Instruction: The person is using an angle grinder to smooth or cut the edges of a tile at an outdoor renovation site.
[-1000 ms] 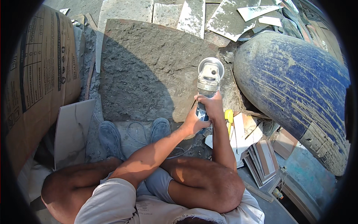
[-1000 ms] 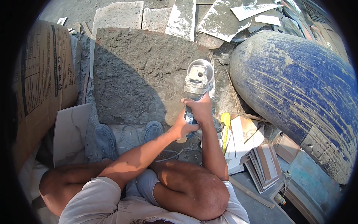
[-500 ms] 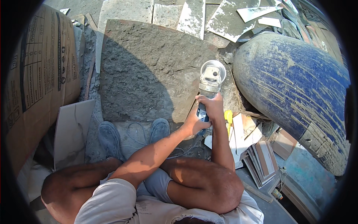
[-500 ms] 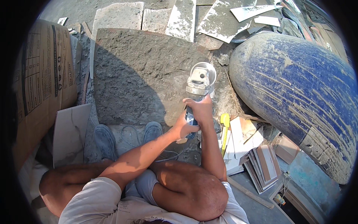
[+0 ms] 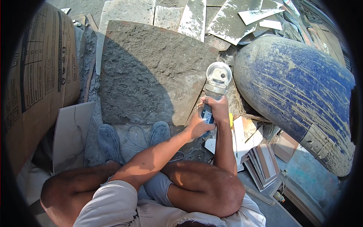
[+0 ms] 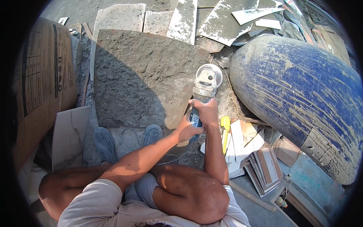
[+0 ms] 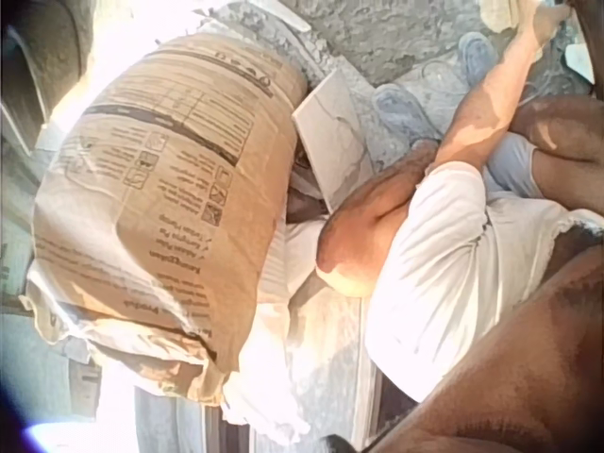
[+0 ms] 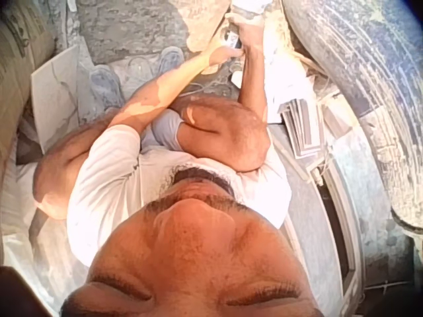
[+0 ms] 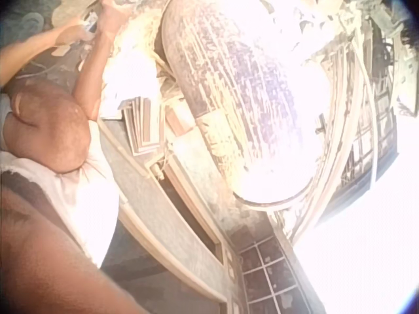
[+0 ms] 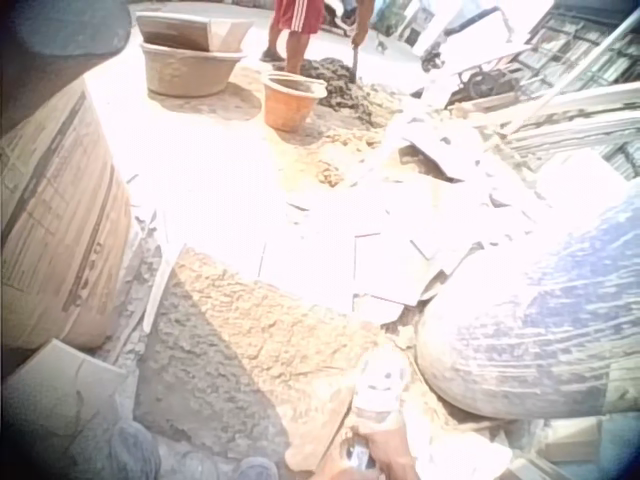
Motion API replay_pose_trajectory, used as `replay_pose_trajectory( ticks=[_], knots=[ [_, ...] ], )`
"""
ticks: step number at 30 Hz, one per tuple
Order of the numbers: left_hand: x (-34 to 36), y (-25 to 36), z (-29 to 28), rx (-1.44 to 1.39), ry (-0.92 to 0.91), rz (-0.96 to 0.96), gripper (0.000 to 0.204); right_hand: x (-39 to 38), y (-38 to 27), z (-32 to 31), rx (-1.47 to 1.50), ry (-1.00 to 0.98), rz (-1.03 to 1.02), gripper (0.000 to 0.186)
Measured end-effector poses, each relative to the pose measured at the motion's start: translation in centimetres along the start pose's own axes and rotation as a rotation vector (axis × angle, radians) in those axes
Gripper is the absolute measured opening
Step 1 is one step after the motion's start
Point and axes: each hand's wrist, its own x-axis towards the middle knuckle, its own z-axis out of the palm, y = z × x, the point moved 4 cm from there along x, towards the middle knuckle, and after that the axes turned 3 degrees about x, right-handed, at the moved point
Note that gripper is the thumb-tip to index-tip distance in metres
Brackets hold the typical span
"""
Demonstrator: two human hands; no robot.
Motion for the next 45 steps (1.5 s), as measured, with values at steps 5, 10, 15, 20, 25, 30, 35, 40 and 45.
replay_pose_trajectory(
  ticks=[5, 10, 15, 20, 25, 30, 35, 40, 45],
  knots=[
    [0.5, 1.0, -1.7, 0.050, 0.075, 0.048, 0.050, -0.1, -3.6, 2.9, -0.029, -0.065, -0.048, 0.026],
    [0.8, 1.0, -0.5, -0.055, -0.001, -0.005, 0.055, 0.6, -2.2, 1.1, -0.001, -0.030, -0.021, 0.025],
    [0.5, 2.4, -1.2, 0.102, 0.037, -0.039, 0.059, 0.2, -3.5, 2.1, 0.043, -0.059, 0.041, 0.025],
    [0.5, 0.0, -0.2, -0.028, -0.020, -0.044, 0.058, 0.1, -1.4, 0.9, -0.003, -0.007, 0.001, 0.025],
    [0.0, 0.9, -0.1, -0.142, 0.002, -0.009, 0.052, -0.2, -1.9, 1.0, -0.047, 0.021, -0.027, 0.028],
    [0.6, 2.1, -0.6, 0.082, -0.003, 0.022, 0.051, 0.9, -2.1, 0.5, -0.025, -0.030, 0.040, 0.027],
    [1.0, 1.3, 0.4, -0.030, 0.045, 0.045, 0.055, 0.5, -2.6, 0.3, -0.010, -0.016, -0.042, 0.028],
    [1.7, 2.6, -0.8, 0.081, 0.043, 0.005, 0.057, 1.6, -3.8, 1.5, -0.074, -0.069, -0.039, 0.026],
    [1.3, 3.1, 0.2, 0.011, 0.059, -0.080, 0.055, 1.8, -3.2, -0.2, -0.109, -0.073, -0.045, 0.023]
  ],
)
